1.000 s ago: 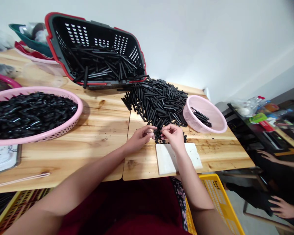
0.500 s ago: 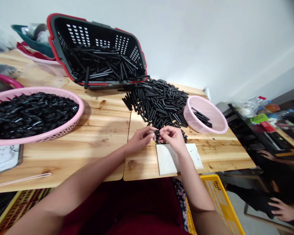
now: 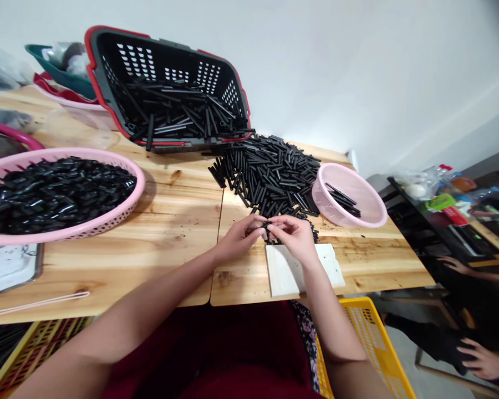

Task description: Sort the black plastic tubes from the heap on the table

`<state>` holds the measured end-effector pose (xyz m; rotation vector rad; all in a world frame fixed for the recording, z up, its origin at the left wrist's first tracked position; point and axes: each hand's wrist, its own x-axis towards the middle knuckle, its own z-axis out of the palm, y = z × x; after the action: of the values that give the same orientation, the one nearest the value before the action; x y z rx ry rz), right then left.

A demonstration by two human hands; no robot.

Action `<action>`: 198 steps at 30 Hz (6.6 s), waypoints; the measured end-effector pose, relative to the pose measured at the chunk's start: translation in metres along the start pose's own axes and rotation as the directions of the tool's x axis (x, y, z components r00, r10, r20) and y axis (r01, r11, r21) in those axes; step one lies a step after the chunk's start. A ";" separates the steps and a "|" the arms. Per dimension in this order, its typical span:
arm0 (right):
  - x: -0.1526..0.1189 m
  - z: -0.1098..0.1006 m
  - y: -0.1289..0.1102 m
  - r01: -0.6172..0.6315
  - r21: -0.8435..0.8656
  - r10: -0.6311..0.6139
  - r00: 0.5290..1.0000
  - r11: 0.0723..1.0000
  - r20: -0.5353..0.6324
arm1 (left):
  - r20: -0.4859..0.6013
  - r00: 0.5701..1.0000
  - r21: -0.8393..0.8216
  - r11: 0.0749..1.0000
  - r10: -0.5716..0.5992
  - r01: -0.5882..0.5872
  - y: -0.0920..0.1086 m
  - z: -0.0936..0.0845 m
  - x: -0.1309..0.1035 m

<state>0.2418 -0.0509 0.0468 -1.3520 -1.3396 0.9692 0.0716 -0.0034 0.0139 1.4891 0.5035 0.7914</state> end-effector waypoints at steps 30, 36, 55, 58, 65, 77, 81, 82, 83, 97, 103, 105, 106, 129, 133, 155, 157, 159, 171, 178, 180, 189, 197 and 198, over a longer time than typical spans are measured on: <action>-0.009 -0.006 -0.005 0.020 -0.139 -0.010 0.997 0.990 0.071 | -0.011 0.993 0.252 0.961 0.118 -0.112 -0.011 0.001 -0.002; -0.001 -0.013 0.005 -0.010 -0.225 0.018 0.999 0.974 0.035 | -0.050 0.993 0.352 0.932 0.109 -0.085 -0.007 -0.005 0.000; 0.009 -0.007 0.038 0.031 -0.376 -0.027 0.999 0.926 0.018 | -0.207 0.978 0.164 0.986 0.002 0.033 -0.012 -0.011 0.011; 0.007 0.005 0.031 -0.106 0.031 0.109 0.988 0.994 -0.109 | -0.179 0.984 0.112 0.993 -0.009 0.030 -0.011 -0.009 0.010; 0.005 0.034 0.023 -0.060 0.286 0.126 0.967 0.957 -0.221 | -0.141 0.989 -0.013 0.999 -0.051 0.050 -0.006 -0.005 0.006; 0.002 0.040 0.028 0.061 0.091 -0.038 0.969 0.994 -0.242 | -0.145 0.989 -0.012 1.000 0.019 -0.021 -0.007 -0.004 0.005; 0.002 0.034 0.025 0.073 0.036 -0.064 0.977 0.997 -0.204 | -0.150 0.988 0.040 0.998 0.044 -0.039 -0.006 -0.005 0.005; 0.002 0.032 0.025 0.102 -0.006 -0.101 0.973 0.995 -0.206 | -0.155 0.987 0.056 0.998 0.049 -0.041 -0.005 -0.005 0.004; 0.002 0.029 0.024 0.137 -0.055 -0.145 0.967 0.989 -0.208 | -0.158 0.986 0.071 0.997 0.053 -0.042 -0.004 -0.005 0.004; 0.011 0.010 0.011 -0.119 0.184 0.117 0.993 0.976 0.017 | -0.136 0.977 0.393 0.914 0.166 -0.100 -0.009 -0.008 0.002; 0.006 -0.001 0.010 -0.160 0.094 0.148 0.982 0.983 0.119 | -0.036 0.971 0.489 0.852 0.235 -0.188 -0.009 -0.007 -0.001; 0.002 -0.004 0.013 -0.144 0.038 0.137 0.979 0.989 0.152 | 0.006 0.971 0.520 0.828 0.240 -0.208 -0.010 -0.008 -0.002; 0.000 -0.006 0.015 -0.122 -0.003 0.121 0.979 0.992 0.163 | 0.034 0.971 0.525 0.823 0.236 -0.219 -0.011 -0.009 -0.001; -0.025 -0.087 0.048 0.058 0.039 -0.039 0.924 0.998 -0.381 | -0.225 0.974 0.490 0.866 0.022 0.093 -0.016 -0.045 0.021; -0.027 -0.086 0.046 0.093 0.023 -0.078 0.926 0.995 -0.369 | -0.157 0.987 0.406 0.913 0.027 0.039 -0.016 -0.039 0.021; -0.022 -0.059 0.032 0.120 -0.040 -0.126 0.960 0.992 -0.249 | -0.219 0.973 0.181 0.983 0.069 -0.029 -0.014 -0.030 0.014; -0.021 -0.057 0.030 0.116 -0.031 -0.120 0.961 0.993 -0.251 | -0.242 0.968 0.150 0.988 0.061 -0.025 -0.014 -0.030 0.014; -0.022 -0.058 0.028 0.101 -0.030 -0.105 0.964 0.994 -0.244 | -0.258 0.965 0.107 0.994 0.044 -0.017 -0.013 -0.029 0.014; -0.035 -0.047 0.021 0.097 0.013 -0.089 0.949 0.995 -0.303 | -0.232 0.968 -0.061 0.995 -0.093 0.081 -0.009 -0.023 0.013; -0.045 -0.044 0.021 0.092 0.038 -0.074 0.942 0.995 -0.327 | -0.221 0.975 -0.120 0.993 -0.034 0.007 -0.010 -0.013 0.009; -0.048 -0.035 0.019 0.094 0.030 -0.081 0.954 0.995 -0.287 | -0.185 0.981 -0.145 0.989 -0.066 0.039 -0.007 -0.007 0.007; -0.046 0.006 0.016 0.161 0.090 -0.125 0.942 0.983 -0.313 | -0.163 0.977 -0.462 0.886 -0.137 0.047 -0.005 0.004 0.005; -0.034 0.011 0.018 0.094 0.299 -0.028 0.976 0.950 -0.218 | -0.082 0.989 -0.539 0.840 -0.121 0.058 -0.011 0.007 0.004; -0.032 0.013 0.020 0.075 0.339 -0.015 0.985 0.938 -0.174 | -0.072 0.991 -0.541 0.839 -0.111 0.055 -0.011 0.007 0.003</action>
<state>0.2315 -0.0804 0.0217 -1.1029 -1.0124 0.9822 0.0810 -0.0048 0.0041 0.9000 0.3747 0.8564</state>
